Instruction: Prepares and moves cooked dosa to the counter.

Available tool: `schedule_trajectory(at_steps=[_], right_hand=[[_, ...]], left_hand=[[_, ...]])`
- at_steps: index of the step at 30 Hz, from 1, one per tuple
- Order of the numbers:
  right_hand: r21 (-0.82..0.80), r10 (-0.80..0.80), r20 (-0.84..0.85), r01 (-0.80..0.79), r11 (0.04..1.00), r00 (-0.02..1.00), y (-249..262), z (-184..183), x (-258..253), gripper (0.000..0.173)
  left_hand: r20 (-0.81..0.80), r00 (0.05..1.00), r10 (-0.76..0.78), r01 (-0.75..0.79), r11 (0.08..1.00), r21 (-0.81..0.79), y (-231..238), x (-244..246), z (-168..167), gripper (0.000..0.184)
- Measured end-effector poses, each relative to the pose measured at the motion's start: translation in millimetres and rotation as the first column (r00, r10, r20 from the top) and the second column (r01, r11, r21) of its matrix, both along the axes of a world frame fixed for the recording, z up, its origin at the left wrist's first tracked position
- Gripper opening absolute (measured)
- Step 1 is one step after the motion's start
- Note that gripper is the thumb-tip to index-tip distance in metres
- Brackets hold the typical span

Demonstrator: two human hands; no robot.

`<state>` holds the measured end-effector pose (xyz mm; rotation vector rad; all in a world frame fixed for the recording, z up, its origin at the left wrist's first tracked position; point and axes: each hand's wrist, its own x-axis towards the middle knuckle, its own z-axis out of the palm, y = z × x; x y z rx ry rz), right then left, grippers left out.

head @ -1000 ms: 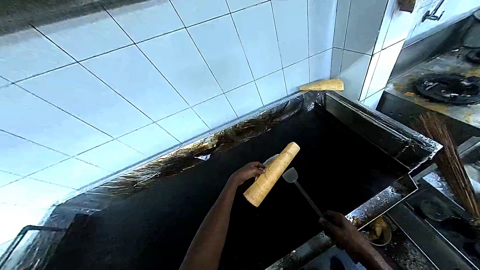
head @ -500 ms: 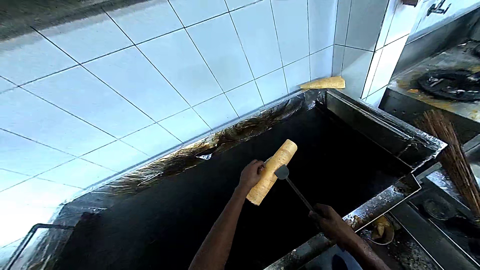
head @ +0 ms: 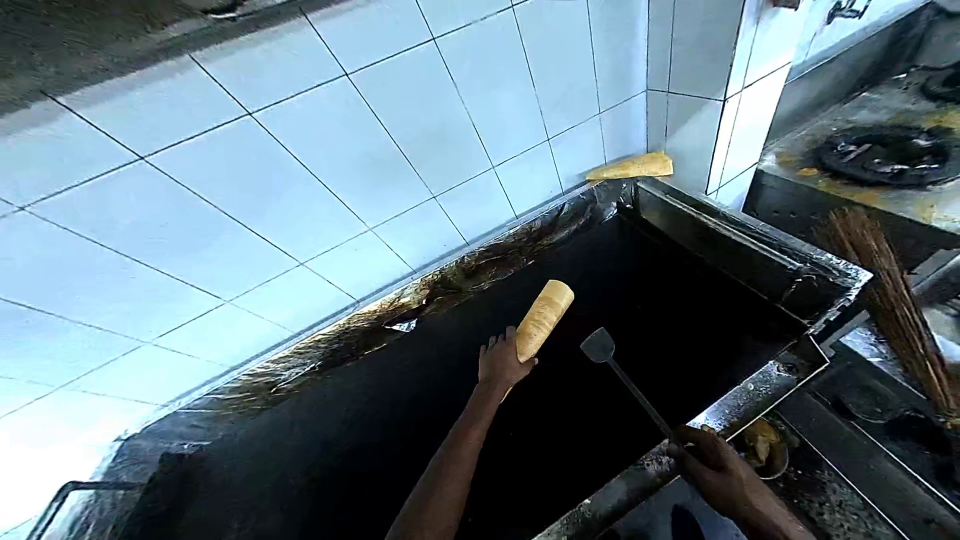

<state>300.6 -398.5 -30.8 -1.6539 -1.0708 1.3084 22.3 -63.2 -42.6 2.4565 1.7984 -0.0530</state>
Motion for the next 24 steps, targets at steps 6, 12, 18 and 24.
schedule_trajectory(at_steps=[6,12,18,24], right_hand=[[-0.01,-0.024,0.027,0.024,1.0,0.999,-34.7,-9.6,15.3,0.034],[-0.034,-0.051,-0.033,0.05,0.998,0.998,-48.7,-18.5,15.8,0.033],[-0.031,-0.051,-0.054,0.049,0.998,0.997,-53.3,-21.9,16.6,0.035],[-0.065,-0.016,-0.012,0.015,0.998,1.0,-51.3,-22.2,15.4,0.035]], left_hand=[[0.296,0.955,0.02,0.025,0.989,-0.148,34.9,-22.4,-11.7,0.074],[0.34,0.938,0.07,-0.008,0.984,-0.18,56.3,-34.6,3.1,0.062],[0.376,0.922,0.095,-0.014,0.977,-0.211,64.1,-40.0,1.9,0.077],[0.335,0.942,0.008,0.057,0.981,-0.183,55.7,-36.8,3.7,0.08]])
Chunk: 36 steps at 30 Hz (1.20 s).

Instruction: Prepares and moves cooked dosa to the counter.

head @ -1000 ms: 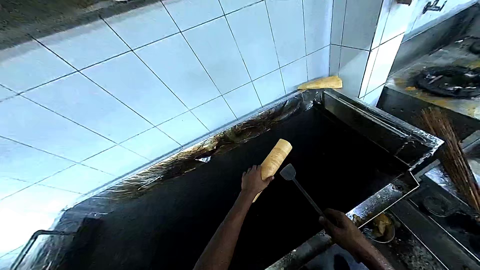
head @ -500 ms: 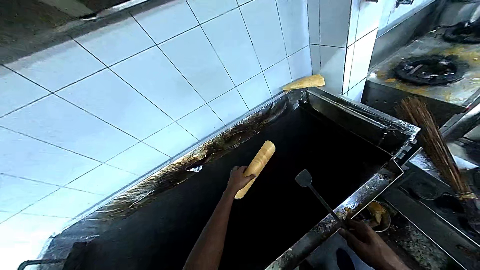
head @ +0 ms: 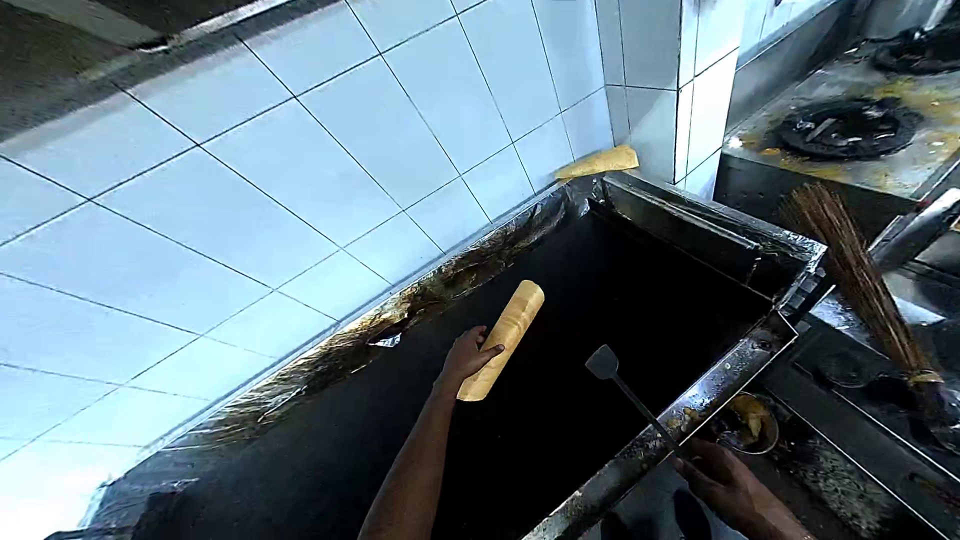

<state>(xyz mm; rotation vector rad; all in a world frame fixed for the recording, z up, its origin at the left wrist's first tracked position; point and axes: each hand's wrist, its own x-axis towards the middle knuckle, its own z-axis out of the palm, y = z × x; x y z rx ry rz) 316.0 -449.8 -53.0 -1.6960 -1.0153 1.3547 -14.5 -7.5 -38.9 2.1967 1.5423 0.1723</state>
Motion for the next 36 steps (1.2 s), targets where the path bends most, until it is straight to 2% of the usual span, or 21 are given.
schedule_trajectory(at_steps=[5,8,10,11,12,13,14,15,17,18,22,24,28,32,36], right_hand=[[-0.013,0.01,-0.01,-0.01,1.0,1.0,1.1,-3.0,-3.3,0.034],[-0.005,0.014,-0.003,-0.014,1.0,1.0,0.3,-4.8,-2.5,0.033],[-0.009,0.004,-0.011,-0.004,1.0,1.0,2.4,-6.6,-2.5,0.034],[-0.01,0.001,-0.013,-0.001,1.0,1.0,3.1,-7.8,-3.7,0.034],[-0.012,0.002,-0.013,-0.002,1.0,1.0,4.6,-8.5,-5.2,0.034],[-0.016,0.009,-0.014,-0.009,1.0,1.0,8.3,-8.7,-6.7,0.034],[-0.022,0.021,-0.019,-0.022,1.0,1.0,13.7,-8.4,-8.4,0.034],[-0.023,0.031,-0.022,-0.032,0.999,0.999,19.9,-7.9,-11.0,0.033],[-0.015,0.044,-0.036,-0.045,0.999,0.998,29.0,-3.8,-15.7,0.032],[-0.009,0.047,-0.047,-0.047,0.999,0.998,32.5,-0.4,-16.1,0.032],[0.019,0.047,-0.055,-0.046,0.999,0.997,35.0,0.5,-13.8,0.033],[0.015,0.064,-0.035,-0.063,0.998,0.997,34.2,2.2,-10.6,0.033],[0.017,0.066,0.005,-0.066,0.998,0.998,29.8,1.4,-4.3,0.035],[0.037,0.027,-0.014,-0.027,0.999,1.0,24.5,-2.5,-4.0,0.034],[-0.006,0.024,-0.043,-0.024,1.0,0.999,35.5,3.4,-9.9,0.035]], left_hand=[[0.045,0.999,0.01,-0.013,0.998,0.068,-12.2,4.5,9.9,0.076],[0.282,0.959,0.01,-0.109,0.934,0.339,-32.0,8.2,44.9,0.039],[0.408,0.913,-0.027,-0.185,0.861,0.473,-46.9,15.1,74.7,0.03],[0.38,0.924,-0.048,-0.164,0.847,0.505,-57.3,18.4,80.2,0.031],[0.26,0.964,-0.056,-0.084,0.863,0.498,-70.7,21.6,79.0,0.034],[0.071,0.996,-0.051,0.015,0.9,0.435,-84.6,26.7,72.1,0.038],[-0.112,0.992,-0.05,0.087,0.934,0.347,-96.5,34.1,57.9,0.047],[-0.258,0.964,-0.059,0.129,0.956,0.264,-104.7,40.7,37.1,0.067],[-0.39,0.919,-0.047,0.138,0.968,0.208,-115.3,48.0,-0.8,0.101],[-0.407,0.913,-0.011,0.114,0.967,0.229,-116.0,50.6,-9.7,0.109],[-0.39,0.913,0.12,0.023,0.939,0.342,-101.3,51.3,-14.9,0.111],[-0.41,0.904,0.123,-0.004,0.96,0.279,-87.1,50.1,-8.1,0.11],[-0.24,0.965,0.109,-0.064,0.98,0.19,-62.3,39.8,1.6,0.105],[-0.047,0.992,0.117,-0.113,0.991,0.076,-42.0,20.8,10.4,0.086],[-0.005,1.0,-0.001,0.001,0.997,0.079,-18.7,-2.0,5.0,0.053]])
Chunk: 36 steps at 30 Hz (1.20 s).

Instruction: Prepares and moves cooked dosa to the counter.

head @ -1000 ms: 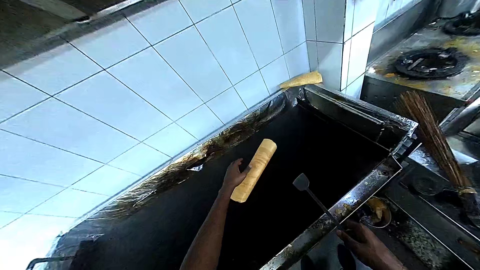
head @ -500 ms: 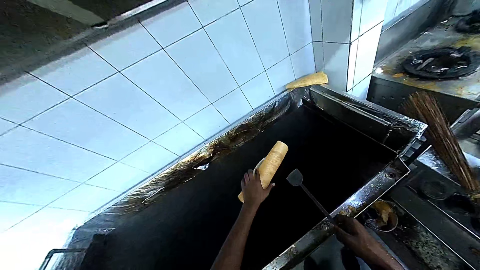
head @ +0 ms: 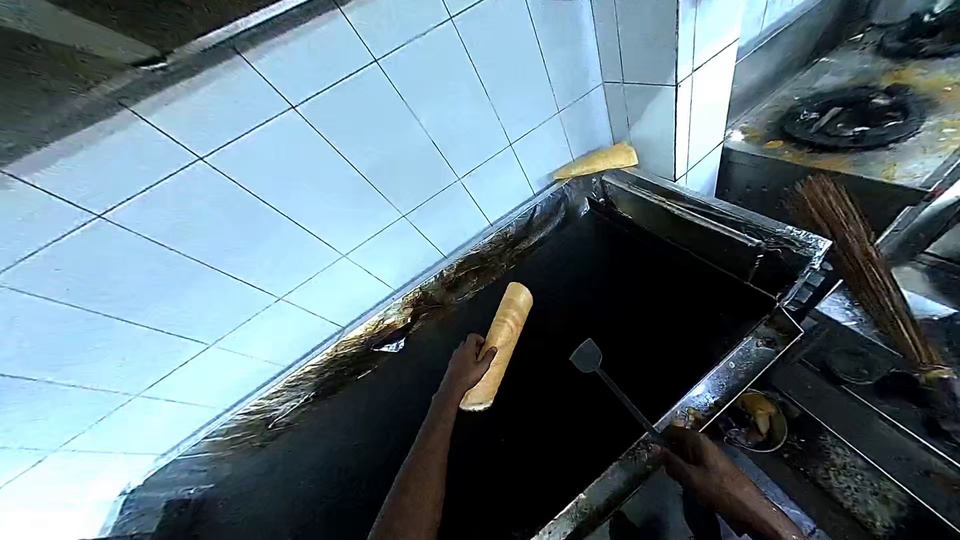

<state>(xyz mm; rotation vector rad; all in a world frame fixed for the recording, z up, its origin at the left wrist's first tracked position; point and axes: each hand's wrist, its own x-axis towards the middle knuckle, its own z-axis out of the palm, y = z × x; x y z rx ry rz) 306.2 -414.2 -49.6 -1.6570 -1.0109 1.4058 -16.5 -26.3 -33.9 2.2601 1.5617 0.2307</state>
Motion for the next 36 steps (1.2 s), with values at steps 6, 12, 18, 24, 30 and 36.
schedule_trajectory(at_steps=[6,12,18,24,30,36], right_hand=[[-0.047,0.263,0.115,-0.26,0.965,0.958,76.9,8.7,-11.7,0.034],[-0.081,0.38,0.224,-0.371,0.925,0.898,160.6,13.7,-10.0,0.026],[-0.103,0.37,0.281,-0.356,0.929,0.885,229.2,-4.8,-13.5,0.025],[-0.038,0.268,0.226,-0.266,0.963,0.937,222.0,-4.4,-24.2,0.02],[-0.048,0.305,0.274,-0.304,0.952,0.912,203.8,13.8,-32.2,0.02],[-0.072,0.317,0.32,-0.311,0.948,0.893,202.9,26.1,-34.2,0.017]], left_hand=[[0.114,0.991,0.068,-0.064,0.997,-0.039,-4.0,-11.5,-5.2,0.039],[0.157,0.98,0.124,-0.108,0.988,-0.107,-6.6,-18.6,-6.8,0.039],[0.155,0.986,0.06,-0.08,0.988,0.129,-6.6,-17.8,-14.7,0.047],[-0.122,0.991,-0.063,0.107,0.909,0.402,-6.8,-11.2,-16.1,0.029],[-0.232,0.972,0.019,0.082,0.905,0.416,-14.1,1.7,-7.1,0.036],[-0.104,0.992,0.071,-0.025,0.92,0.39,-11.7,3.3,-5.6,0.047]])
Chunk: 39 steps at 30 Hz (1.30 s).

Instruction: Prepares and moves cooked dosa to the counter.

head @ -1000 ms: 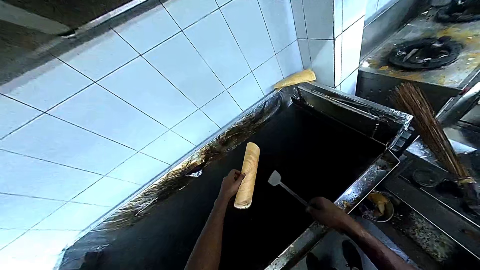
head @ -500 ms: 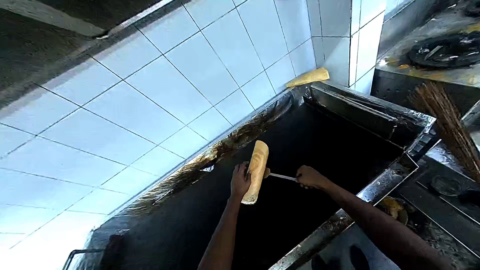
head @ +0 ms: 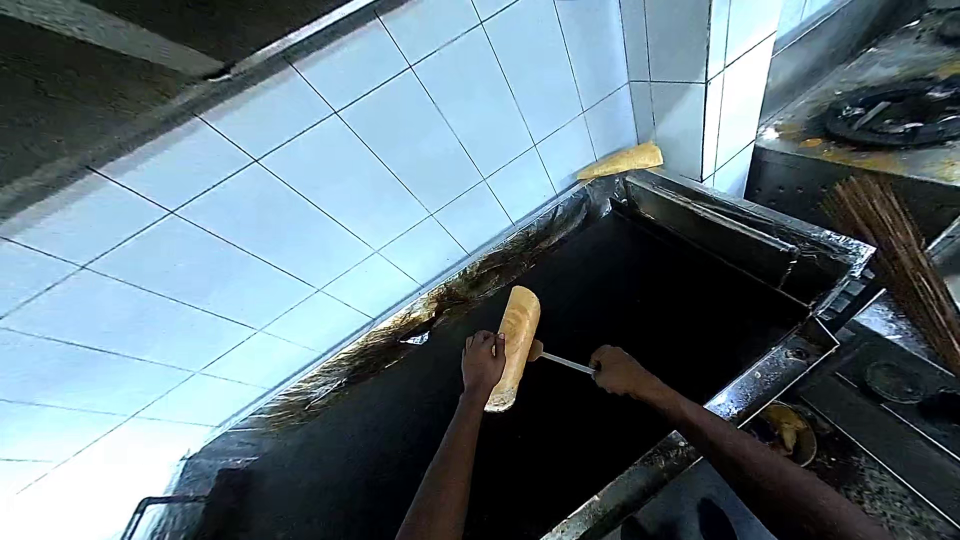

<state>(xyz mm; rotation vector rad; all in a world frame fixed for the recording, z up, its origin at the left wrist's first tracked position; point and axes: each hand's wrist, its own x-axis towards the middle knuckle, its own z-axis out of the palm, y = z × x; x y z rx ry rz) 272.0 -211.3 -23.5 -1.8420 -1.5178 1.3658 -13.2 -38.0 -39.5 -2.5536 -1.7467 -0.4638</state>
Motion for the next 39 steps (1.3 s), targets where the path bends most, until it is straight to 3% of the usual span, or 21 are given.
schedule_trajectory(at_steps=[3,7,9,13,16,23,27,32,34,37,39], right_hand=[[0.022,-0.007,-0.019,0.007,1.0,1.0,3.5,-4.6,0.0,0.018],[0.074,0.01,0.056,-0.014,0.997,0.998,-0.7,5.5,3.7,0.035],[0.115,0.019,0.13,-0.034,0.993,0.991,-3.8,11.8,5.0,0.035],[0.149,0.027,0.189,-0.056,0.987,0.982,-1.7,15.8,2.3,0.027],[0.155,0.015,0.174,-0.042,0.987,0.985,4.6,12.0,-6.5,0.027],[0.137,0.052,0.225,-0.085,0.987,0.973,13.0,21.4,-24.4,0.028],[0.128,0.033,0.314,-0.077,0.989,0.949,-6.9,52.7,5.3,0.03],[0.156,0.001,0.234,-0.038,0.987,0.972,-3.2,52.5,28.3,0.019],[0.195,-0.045,0.177,0.01,0.981,0.983,4.2,37.3,19.9,0.021],[0.139,-0.037,0.162,0.014,0.99,0.986,18.5,30.7,3.1,0.024],[0.149,-0.036,0.139,0.015,0.989,0.99,23.0,22.4,-8.2,0.024]], left_hand=[[0.066,0.998,0.013,-0.008,0.998,-0.068,1.4,-1.0,-0.5,0.048],[0.081,0.996,0.047,-0.037,0.992,-0.122,-0.7,0.3,1.1,0.046],[0.003,0.992,0.125,-0.124,0.983,-0.138,-5.3,4.8,1.6,0.06],[-0.101,0.959,0.265,-0.281,0.937,-0.206,-17.8,21.7,1.4,0.107],[-0.143,0.937,0.318,-0.344,0.911,-0.227,-20.9,31.3,-2.6,0.121],[-0.285,0.906,0.312,-0.372,0.908,-0.19,-22.9,49.1,5.8,0.118],[-0.337,0.891,0.304,-0.385,0.899,-0.207,-21.2,49.8,10.0,0.118],[-0.317,0.901,0.296,-0.379,0.893,-0.243,-21.6,45.5,9.6,0.124],[-0.268,0.923,0.276,-0.356,0.876,-0.325,-18.6,40.8,15.2,0.125],[-0.002,0.969,0.246,-0.224,0.876,-0.428,-9.7,25.2,14.6,0.092],[0.152,0.951,0.269,-0.169,0.864,-0.473,-5.4,19.0,10.3,0.079]])
